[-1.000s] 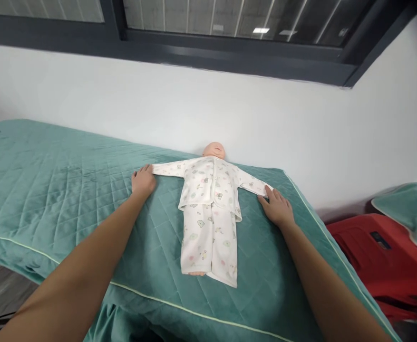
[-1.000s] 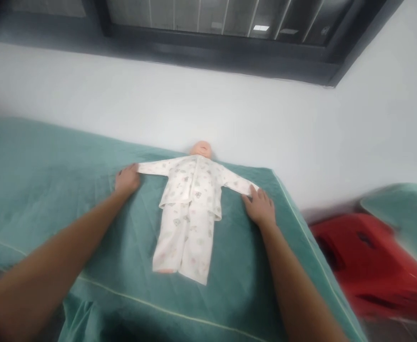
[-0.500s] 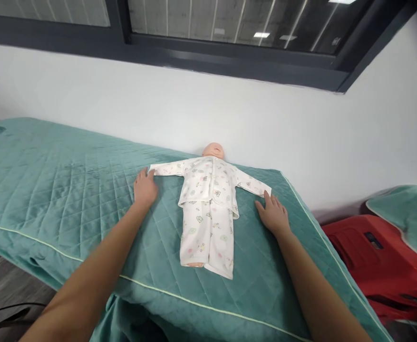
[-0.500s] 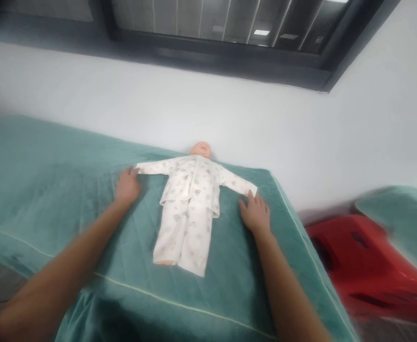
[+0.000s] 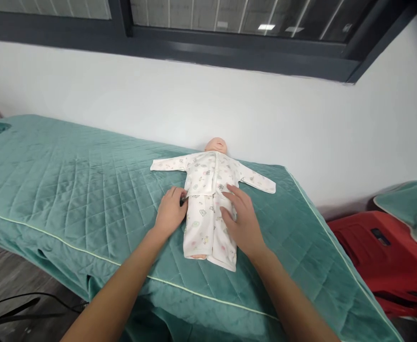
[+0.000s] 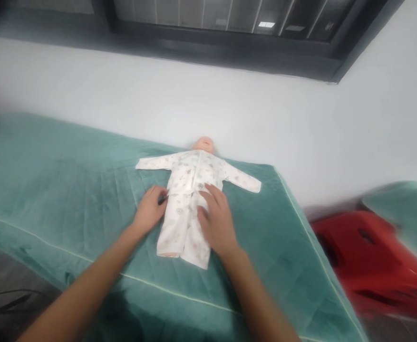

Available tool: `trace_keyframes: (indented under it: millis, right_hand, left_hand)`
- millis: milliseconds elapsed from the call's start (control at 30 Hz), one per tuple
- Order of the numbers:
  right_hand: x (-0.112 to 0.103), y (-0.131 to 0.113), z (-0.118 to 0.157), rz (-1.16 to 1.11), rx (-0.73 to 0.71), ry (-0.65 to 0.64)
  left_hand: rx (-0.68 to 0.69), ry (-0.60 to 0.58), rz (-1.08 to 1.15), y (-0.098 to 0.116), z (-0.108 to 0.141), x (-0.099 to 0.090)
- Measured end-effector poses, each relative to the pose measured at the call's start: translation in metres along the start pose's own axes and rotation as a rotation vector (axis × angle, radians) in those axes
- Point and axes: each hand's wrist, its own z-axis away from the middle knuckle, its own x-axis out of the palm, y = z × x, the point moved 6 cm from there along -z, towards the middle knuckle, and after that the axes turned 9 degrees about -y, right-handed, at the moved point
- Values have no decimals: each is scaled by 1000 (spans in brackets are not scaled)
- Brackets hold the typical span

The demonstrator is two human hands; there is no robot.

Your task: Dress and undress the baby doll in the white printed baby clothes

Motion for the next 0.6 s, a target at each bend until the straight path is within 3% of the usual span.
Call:
trace_keyframes:
  millis: [133,267,367,600]
  right_hand:
    - [15,-20,-39,255,-77,-144]
    - [19,-22,-57,349,-120,-208]
    - [14,-19,-55,323,-117,-180]
    - [6,-21,-17,213,-39,-244]
  left_hand:
    - [-1,-2,-53,2,-4,-1]
    - [44,47,-5,5,1,-6]
    - [46,95,18,2,6,-8]
    - [28,21,-19,8,20,-6]
